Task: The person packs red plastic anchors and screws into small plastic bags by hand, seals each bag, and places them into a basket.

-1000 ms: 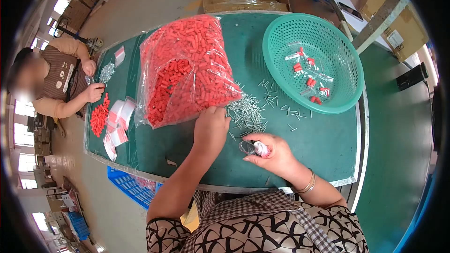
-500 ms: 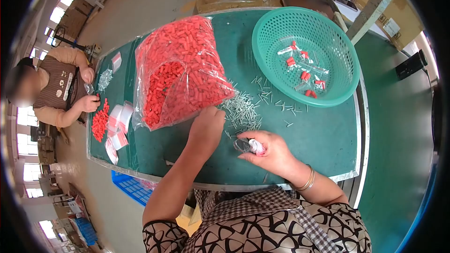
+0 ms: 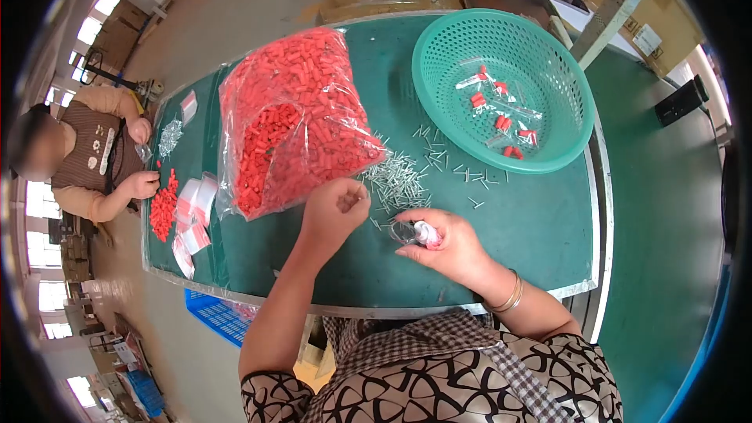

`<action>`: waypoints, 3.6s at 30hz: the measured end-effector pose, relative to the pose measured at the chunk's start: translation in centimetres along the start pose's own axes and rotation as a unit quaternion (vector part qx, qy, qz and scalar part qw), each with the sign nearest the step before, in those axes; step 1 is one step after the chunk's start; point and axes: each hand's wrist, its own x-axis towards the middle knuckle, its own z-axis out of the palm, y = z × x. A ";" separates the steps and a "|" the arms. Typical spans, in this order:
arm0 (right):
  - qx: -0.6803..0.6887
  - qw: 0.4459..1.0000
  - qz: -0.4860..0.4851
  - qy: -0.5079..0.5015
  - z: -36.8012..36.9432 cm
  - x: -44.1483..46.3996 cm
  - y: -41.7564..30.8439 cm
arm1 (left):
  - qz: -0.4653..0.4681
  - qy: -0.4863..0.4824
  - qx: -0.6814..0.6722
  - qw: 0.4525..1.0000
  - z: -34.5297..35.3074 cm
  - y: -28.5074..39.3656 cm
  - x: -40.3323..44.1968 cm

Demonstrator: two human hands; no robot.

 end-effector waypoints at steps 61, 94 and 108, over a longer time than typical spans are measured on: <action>-0.010 0.999 -0.033 0.032 0.0 -0.2 -0.3 | 0.004 0.282 -0.185 0.942 -10.1 -0.2 1.5; 0.021 0.998 -0.059 -0.008 -0.2 -0.5 -1.0 | 0.014 0.000 -0.294 0.956 -0.9 3.9 -5.3; -0.074 0.981 -0.128 0.127 0.6 -0.3 0.0 | 0.150 0.023 0.106 0.983 3.1 3.7 -6.1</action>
